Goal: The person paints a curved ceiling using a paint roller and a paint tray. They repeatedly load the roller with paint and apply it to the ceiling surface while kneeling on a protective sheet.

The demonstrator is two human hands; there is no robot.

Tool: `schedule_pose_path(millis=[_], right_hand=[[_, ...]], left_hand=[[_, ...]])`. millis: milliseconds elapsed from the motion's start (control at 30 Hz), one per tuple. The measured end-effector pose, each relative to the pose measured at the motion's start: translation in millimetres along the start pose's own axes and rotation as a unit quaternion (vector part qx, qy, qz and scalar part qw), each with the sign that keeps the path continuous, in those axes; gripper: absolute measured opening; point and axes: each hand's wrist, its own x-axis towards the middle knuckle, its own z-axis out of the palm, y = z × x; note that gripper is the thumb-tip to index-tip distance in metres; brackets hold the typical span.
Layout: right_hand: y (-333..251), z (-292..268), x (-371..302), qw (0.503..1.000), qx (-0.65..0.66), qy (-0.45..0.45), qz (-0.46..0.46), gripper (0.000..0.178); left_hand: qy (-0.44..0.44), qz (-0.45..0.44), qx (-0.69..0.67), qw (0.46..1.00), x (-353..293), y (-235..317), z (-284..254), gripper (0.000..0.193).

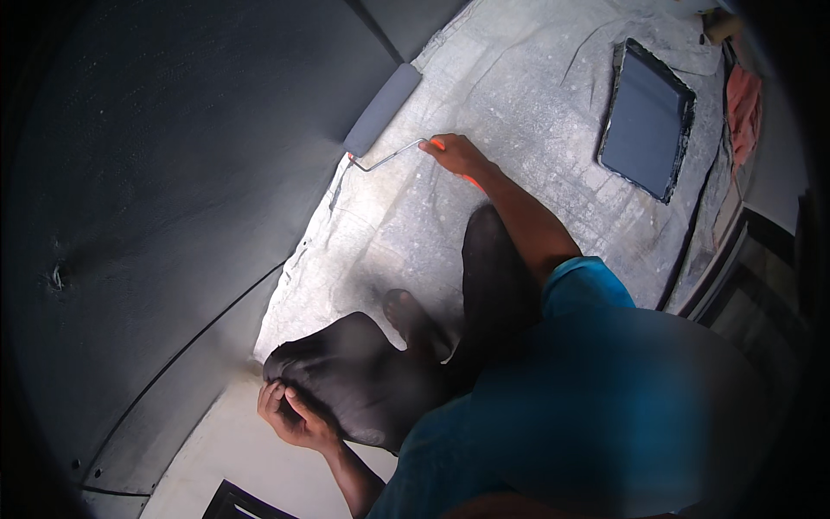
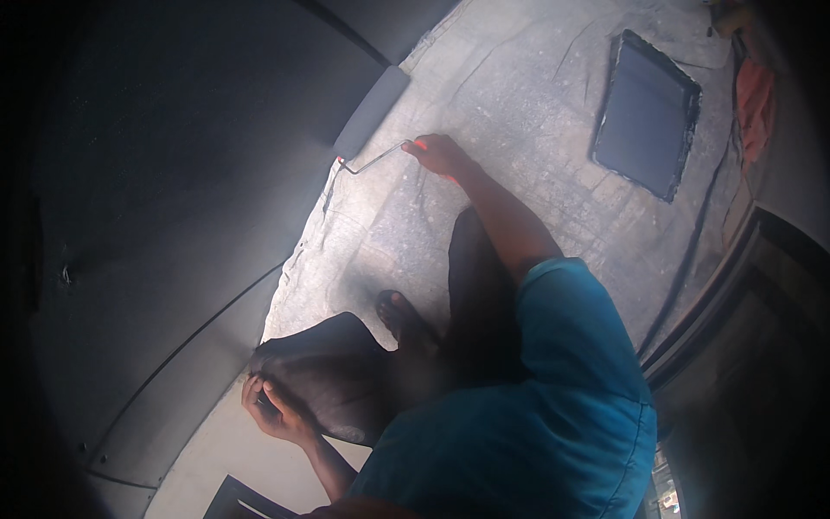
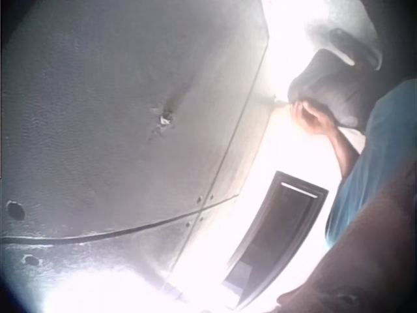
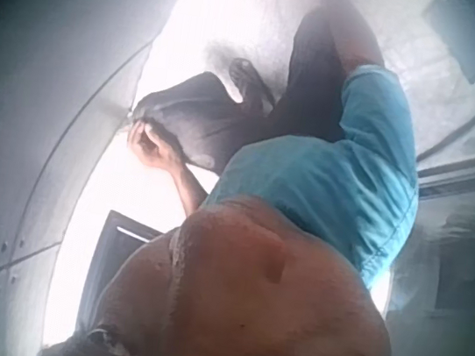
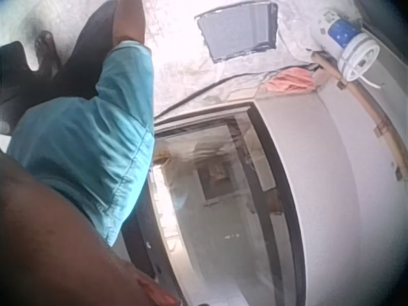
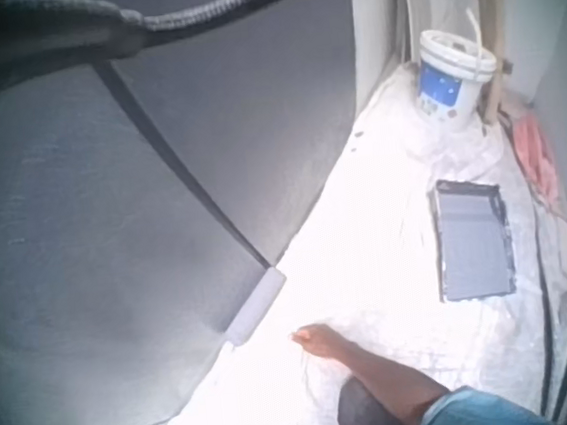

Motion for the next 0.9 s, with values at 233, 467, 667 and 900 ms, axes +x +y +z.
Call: schedule_pose_path(millis=[233, 467, 667, 900], right_hand=[[-21, -3, -44, 0.989, -0.074, 0.067, -0.108, 0.050], [-43, -25, -172, 0.917, -0.142, 0.316, -0.199, 0.044], [-25, -79, -322, 0.968, 0.152, 0.195, 0.047, 0.030], [31, -60, -392, 0.868, 0.133, 0.477, 0.039, 0.024]], left_hand=[[-0.001, -0.002, -0.007, 1.000, 10, 0, 3, 0.012], [-0.002, 0.038, -0.040, 0.998, 24, -13, 12, 0.015], [-0.031, 0.082, -0.066, 0.994, 46, -33, 44, 0.012], [-0.131, 0.174, -0.148, 0.965, 71, -32, 84, 0.010]])
